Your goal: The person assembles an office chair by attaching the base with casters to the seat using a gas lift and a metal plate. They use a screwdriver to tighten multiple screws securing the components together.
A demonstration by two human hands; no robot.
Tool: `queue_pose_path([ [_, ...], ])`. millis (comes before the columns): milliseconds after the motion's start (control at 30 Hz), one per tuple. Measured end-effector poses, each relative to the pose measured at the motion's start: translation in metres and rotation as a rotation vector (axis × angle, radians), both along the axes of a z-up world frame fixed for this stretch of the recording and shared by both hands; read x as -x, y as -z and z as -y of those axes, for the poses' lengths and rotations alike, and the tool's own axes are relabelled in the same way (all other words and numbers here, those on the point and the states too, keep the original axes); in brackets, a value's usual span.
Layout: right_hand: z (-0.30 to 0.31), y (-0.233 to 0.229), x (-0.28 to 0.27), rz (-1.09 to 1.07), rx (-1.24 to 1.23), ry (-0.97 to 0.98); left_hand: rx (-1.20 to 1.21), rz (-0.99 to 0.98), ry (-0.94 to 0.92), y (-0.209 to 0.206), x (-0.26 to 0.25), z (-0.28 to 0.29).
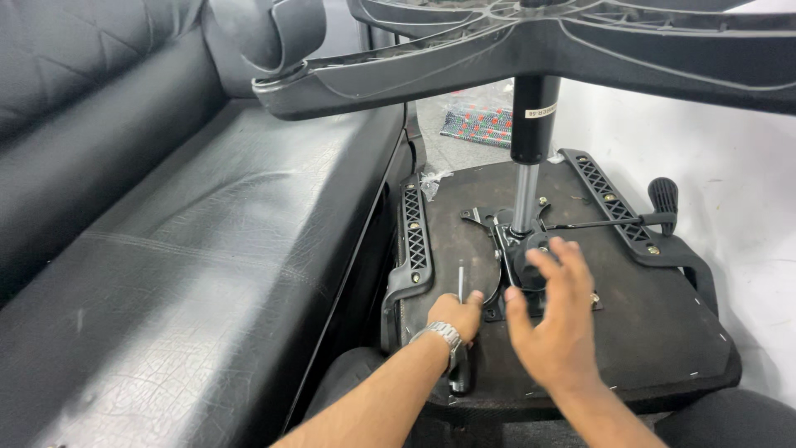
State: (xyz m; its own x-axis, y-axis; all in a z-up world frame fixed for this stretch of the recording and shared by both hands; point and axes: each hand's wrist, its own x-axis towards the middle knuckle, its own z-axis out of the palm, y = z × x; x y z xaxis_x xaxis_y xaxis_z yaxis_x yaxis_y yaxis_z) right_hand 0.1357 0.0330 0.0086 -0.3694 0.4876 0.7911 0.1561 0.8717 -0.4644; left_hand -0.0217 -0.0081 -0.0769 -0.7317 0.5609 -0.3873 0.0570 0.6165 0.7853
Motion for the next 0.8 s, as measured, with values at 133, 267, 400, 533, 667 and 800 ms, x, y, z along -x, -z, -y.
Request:
queue_pose_path([
  [133, 0.029, 0.004, 0.006, 0.076, 0.014, -0.195, -0.444, 0.255, -0.143, 0.019, 0.006, 0.013],
  [267, 0.041, 0.015, 0.015, 0.146, 0.146, -0.367, -0.603, 0.459, -0.239, 0.016, 0.010, 0.026],
  [400, 0.043, 0.032, 0.022, 0.314, 0.367, -0.396, -0.678, 0.655, -0.322, 0.005, 0.001, 0.032],
  [533, 0.041, 0.047, 0.019, 0.367, 0.437, -0.455, -0.585, 0.747, -0.421, 0.006, -0.010, 0.038],
  [667, 0.037, 0.059, 0.017, 0.364, 0.451, -0.449, -0.536, 0.756, -0.442, 0.018, -0.010, 0.035],
  [800, 0.034, 0.060, 0.018, 0.388, 0.491, -0.431, -0.541, 0.799, -0.462, 0.024, -0.004, 0.032],
])
